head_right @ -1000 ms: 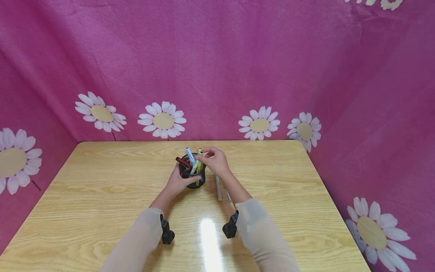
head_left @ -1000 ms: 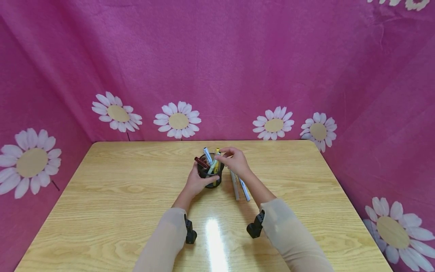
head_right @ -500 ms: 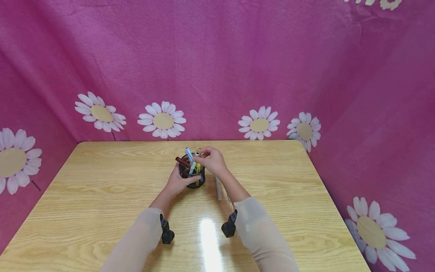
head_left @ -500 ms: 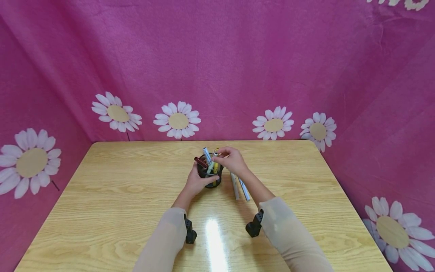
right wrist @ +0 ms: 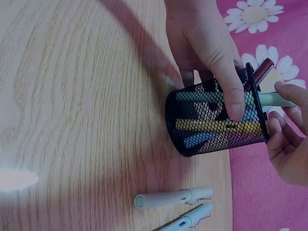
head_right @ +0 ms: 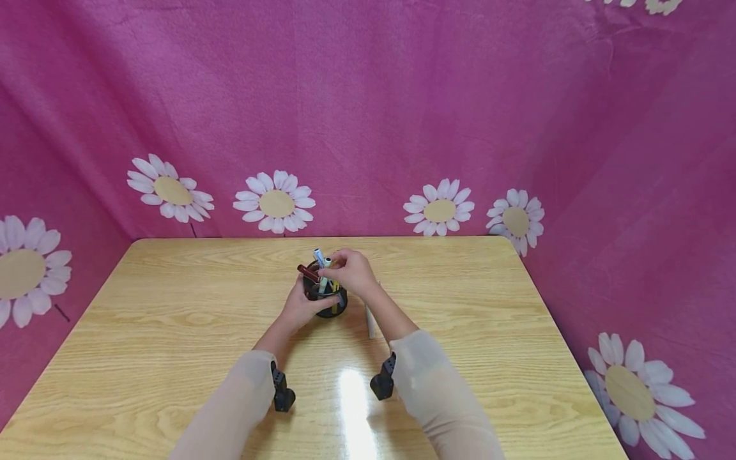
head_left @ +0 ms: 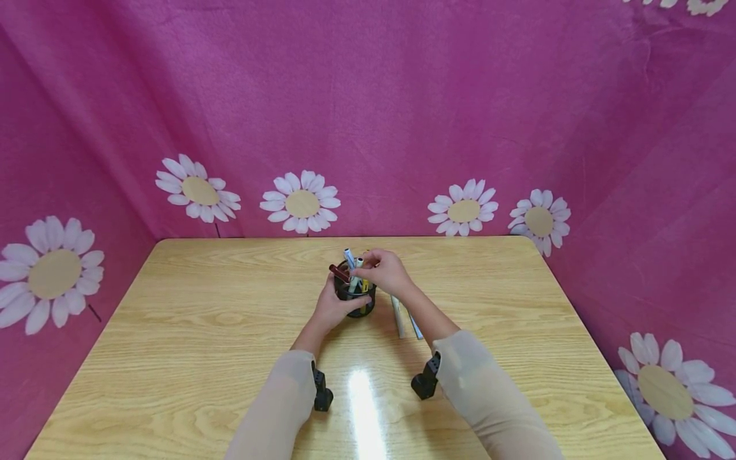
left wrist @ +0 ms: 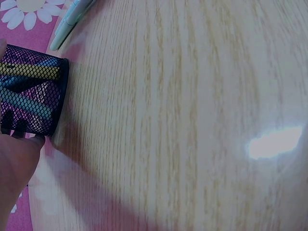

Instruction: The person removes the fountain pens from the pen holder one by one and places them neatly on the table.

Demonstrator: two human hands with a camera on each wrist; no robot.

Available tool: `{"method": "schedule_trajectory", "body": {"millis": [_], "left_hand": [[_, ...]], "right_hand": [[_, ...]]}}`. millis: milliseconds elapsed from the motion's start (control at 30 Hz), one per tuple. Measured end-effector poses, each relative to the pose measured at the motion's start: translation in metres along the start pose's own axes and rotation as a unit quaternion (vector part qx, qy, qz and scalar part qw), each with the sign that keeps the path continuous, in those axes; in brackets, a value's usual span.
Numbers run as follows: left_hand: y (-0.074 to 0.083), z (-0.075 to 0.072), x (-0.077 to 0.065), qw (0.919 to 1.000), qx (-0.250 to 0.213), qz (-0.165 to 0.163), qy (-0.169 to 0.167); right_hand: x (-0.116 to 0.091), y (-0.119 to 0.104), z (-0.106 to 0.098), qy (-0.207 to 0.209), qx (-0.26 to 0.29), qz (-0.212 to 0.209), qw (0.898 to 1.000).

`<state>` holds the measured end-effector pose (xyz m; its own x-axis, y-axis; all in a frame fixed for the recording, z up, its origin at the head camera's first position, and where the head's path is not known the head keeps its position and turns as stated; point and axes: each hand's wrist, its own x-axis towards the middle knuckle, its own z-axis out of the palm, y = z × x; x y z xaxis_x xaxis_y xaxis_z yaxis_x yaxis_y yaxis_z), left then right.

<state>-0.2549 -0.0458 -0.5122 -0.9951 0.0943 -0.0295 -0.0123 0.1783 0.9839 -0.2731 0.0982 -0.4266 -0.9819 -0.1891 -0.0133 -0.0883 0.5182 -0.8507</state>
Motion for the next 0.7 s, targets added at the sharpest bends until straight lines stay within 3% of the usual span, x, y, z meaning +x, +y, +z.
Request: {"method": "schedule_trajectory", "body": {"millis": [267, 700], "left_hand": [[-0.001, 0.000, 0.000, 0.9998, 0.019, -0.004, 0.001], [0.001, 0.000, -0.001, 1.0000, 0.005, 0.004, -0.005]], "right_hand": [[-0.001, -0.006, 0.004, -0.004, -0.010, 0.001, 1.000], [-0.001, -0.009, 0.018, -0.023, -0.018, -0.010, 1.000]]}}
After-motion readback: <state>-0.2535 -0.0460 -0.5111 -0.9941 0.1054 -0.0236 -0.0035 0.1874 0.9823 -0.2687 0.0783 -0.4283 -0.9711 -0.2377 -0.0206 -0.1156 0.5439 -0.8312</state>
